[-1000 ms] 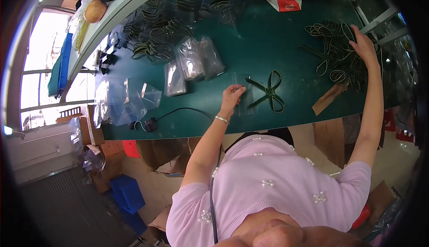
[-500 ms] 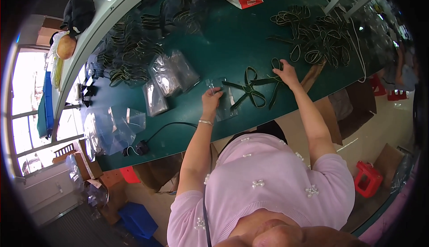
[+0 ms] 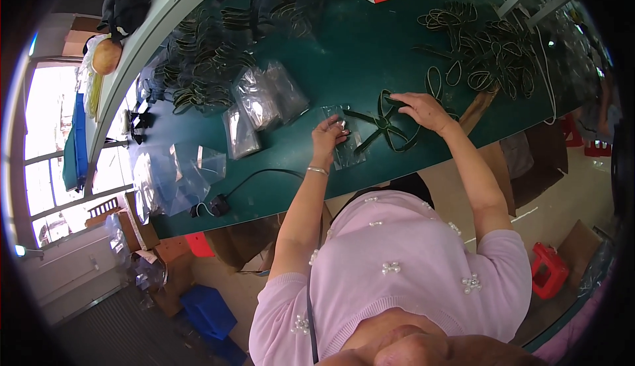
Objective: Placing artificial decorative leaves into plastic bags and organizing them into bundles.
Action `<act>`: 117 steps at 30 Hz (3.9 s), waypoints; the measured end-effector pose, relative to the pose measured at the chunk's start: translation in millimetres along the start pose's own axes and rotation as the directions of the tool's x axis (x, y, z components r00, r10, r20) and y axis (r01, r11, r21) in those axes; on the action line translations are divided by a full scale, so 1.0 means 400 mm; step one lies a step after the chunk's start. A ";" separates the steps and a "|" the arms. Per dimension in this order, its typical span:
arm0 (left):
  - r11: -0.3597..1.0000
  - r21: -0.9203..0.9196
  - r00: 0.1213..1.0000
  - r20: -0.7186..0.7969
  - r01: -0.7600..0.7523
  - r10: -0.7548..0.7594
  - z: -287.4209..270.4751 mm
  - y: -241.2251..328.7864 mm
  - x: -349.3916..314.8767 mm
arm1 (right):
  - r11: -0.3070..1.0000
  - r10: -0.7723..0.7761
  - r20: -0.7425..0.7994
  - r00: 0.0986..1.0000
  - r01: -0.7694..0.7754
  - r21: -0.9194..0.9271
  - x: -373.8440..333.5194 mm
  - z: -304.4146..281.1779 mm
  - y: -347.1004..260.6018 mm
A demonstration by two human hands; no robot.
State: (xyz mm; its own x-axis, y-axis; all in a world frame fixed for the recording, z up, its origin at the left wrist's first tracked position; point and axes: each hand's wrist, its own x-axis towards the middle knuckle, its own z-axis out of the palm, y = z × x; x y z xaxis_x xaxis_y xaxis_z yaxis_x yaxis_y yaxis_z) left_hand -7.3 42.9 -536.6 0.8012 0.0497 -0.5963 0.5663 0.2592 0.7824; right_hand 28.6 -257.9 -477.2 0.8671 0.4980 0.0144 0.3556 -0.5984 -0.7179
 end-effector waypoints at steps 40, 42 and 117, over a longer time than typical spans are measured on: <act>0.964 0.263 0.988 0.153 -0.024 -0.017 -0.033 -0.030 -0.120 | 0.996 -0.063 0.257 0.964 0.046 0.075 -0.004 0.240 -0.089; 0.970 0.244 0.987 0.159 -0.014 -0.026 -0.041 -0.060 -0.126 | 0.998 -0.037 0.272 0.961 0.025 0.050 -0.006 0.261 -0.076; 0.965 0.256 0.981 -0.194 0.052 -0.001 0.069 -0.103 -0.106 | 0.989 0.147 0.182 0.972 -0.150 0.005 0.017 0.328 -0.047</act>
State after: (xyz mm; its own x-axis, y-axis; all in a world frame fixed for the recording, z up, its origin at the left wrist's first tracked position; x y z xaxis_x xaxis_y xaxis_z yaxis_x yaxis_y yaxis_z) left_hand -59.4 3.6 -538.7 0.7475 0.2358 -0.6210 0.6378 0.0064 0.7701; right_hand -17.9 -160.7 -554.9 0.8320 0.5102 -0.2179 0.2193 -0.6632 -0.7156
